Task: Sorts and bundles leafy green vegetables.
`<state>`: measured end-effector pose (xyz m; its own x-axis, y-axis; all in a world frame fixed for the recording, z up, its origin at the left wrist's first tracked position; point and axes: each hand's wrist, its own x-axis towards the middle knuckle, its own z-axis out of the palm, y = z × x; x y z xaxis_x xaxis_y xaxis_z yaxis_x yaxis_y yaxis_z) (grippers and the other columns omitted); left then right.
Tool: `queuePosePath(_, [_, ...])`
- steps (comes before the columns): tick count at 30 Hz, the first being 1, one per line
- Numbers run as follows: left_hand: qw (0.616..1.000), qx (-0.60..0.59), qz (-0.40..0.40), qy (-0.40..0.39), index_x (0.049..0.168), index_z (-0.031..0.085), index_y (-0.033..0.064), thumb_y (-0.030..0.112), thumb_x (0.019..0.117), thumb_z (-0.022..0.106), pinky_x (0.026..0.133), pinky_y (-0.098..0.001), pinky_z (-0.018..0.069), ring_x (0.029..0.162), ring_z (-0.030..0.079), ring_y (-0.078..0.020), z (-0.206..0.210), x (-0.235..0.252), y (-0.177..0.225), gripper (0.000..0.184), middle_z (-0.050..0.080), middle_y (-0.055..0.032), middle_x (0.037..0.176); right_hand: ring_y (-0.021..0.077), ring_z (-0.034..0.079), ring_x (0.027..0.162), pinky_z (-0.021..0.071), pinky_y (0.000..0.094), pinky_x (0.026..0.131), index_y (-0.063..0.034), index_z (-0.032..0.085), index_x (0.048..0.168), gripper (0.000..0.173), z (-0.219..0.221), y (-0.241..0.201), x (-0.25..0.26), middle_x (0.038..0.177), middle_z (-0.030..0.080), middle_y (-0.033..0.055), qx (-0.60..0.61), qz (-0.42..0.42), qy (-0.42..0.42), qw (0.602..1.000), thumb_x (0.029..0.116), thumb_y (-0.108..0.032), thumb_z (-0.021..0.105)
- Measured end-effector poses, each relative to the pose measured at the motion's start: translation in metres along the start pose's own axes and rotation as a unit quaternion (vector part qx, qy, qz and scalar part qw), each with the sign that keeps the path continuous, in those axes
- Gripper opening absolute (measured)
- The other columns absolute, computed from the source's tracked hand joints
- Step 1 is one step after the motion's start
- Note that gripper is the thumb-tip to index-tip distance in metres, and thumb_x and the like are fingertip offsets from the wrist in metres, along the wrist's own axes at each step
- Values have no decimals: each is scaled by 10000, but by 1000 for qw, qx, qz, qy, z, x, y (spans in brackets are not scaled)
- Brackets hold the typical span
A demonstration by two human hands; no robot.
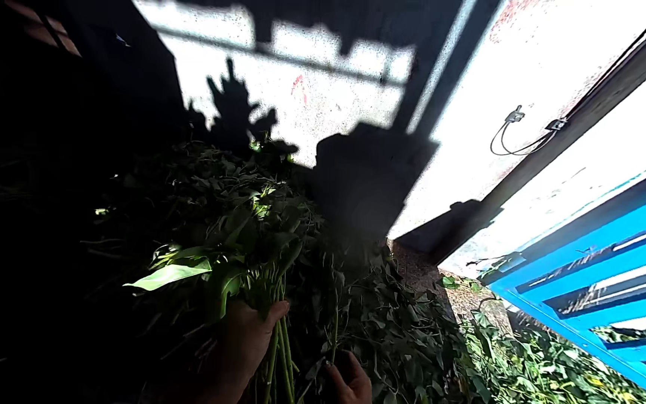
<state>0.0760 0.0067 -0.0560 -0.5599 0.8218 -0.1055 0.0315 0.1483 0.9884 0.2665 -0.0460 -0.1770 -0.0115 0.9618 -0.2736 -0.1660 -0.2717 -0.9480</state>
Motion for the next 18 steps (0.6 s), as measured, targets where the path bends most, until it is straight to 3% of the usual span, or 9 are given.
queuePosePath(4, [1000,0,-6,-29,1128,623,-15,10,606,904,813,-319,630,907,734,-139,12,-4,-10,594,739,-77,971,115,667,704,582,297,652,70,641,1157,224,17,-19,-13,872,711,92,-68,-113,-16,991,953,-20,639])
queuePosePath(8, [997,-26,-9,-71,1250,557,-34,76,565,948,913,-318,608,1031,711,-148,14,-6,-20,797,717,-105,1099,142,710,838,608,315,781,74,675,1174,253,30,-30,-19,969,728,129,-161,-192,-18,968,952,-46,654])
queuePosePath(12, [993,-34,-50,-101,1224,599,-19,78,589,958,921,-313,601,1052,707,-152,11,-6,-18,736,723,-105,1110,179,711,873,611,336,796,51,721,1152,246,32,-38,-20,986,720,150,-235,-250,-26,939,942,-64,664])
queuePosePath(16, [991,-36,-65,-113,1201,603,-16,34,578,947,901,-305,603,1034,705,-147,10,-8,-12,713,720,-101,1092,162,699,871,606,316,791,38,721,1160,239,28,-43,-19,986,711,131,-223,-259,-73,937,955,-59,645])
queuePosePath(18, [990,-43,-63,-118,1174,610,-24,-24,578,919,868,-291,610,994,716,-139,10,-11,-4,671,728,-101,1056,160,711,931,608,332,834,87,647,1229,293,28,-51,-20,1056,723,141,-127,-186,-115,967,971,-33,579])
